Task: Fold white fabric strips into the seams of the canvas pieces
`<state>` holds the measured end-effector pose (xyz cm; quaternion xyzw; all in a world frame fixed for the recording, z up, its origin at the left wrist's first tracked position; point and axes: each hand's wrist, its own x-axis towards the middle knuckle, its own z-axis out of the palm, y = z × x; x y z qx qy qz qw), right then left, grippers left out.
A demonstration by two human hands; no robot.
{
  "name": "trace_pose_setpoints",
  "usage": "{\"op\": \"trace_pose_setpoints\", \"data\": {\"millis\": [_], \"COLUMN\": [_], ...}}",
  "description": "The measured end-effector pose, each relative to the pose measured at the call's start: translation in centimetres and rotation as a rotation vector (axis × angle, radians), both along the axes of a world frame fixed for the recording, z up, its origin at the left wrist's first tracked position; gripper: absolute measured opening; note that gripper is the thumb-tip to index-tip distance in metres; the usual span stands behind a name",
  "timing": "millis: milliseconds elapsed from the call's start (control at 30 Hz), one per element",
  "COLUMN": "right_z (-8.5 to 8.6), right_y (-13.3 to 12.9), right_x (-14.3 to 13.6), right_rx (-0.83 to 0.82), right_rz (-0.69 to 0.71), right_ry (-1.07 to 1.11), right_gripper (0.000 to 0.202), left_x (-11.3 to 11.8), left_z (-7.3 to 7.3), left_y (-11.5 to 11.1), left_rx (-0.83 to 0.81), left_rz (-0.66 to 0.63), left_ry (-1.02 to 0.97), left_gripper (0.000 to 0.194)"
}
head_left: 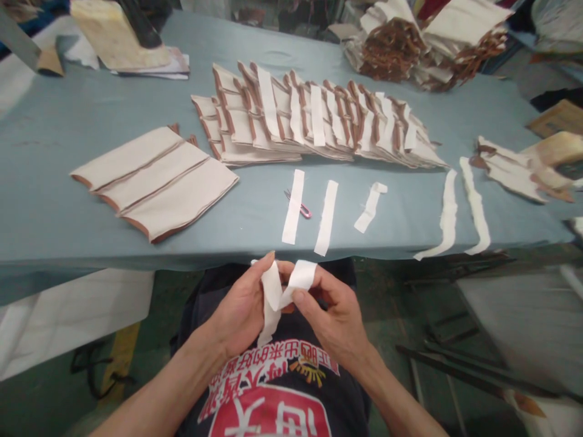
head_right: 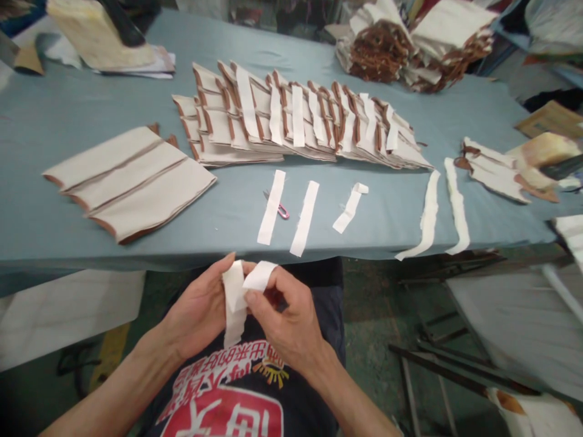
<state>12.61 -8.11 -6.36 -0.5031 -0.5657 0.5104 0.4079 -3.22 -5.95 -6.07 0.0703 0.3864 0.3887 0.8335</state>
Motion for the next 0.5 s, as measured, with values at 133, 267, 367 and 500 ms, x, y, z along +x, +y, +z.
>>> {"op": "trace_pose_setpoints", "data": {"millis": [133, 267, 367, 500], "right_z": [0.4, 0.5, 1.0, 2.0], "right_y": [0.1, 0.4, 0.6, 0.8], "right_x": [0.5, 0.7, 1.0, 1.5], "right_rx": [-0.054, -0.085, -0.070, 0.008], "right_rz": [-0.084, -0.208, -0.287, -0.319], "right_ry": [0.014, 0.099, 0.104, 0.027], "right_gripper": [0.017, 0.021, 0.025, 0.022], "left_x": [-0.5, -0.6, -0.7, -0.8], "left_z": [-0.7, -1.5, -1.5, -0.6], "left_y": [-0.4, -1.3, -2.1, -2.8], "left_rx": [-0.047, -0.041, 0.010, 0.200], "left_rz": [-0.118, -0.202, -0.257, -0.407], "left_ry": [-0.137, -0.225, -0.189, 0.017], "left_gripper": [0.054, 0.068, 0.069, 0.060]}}
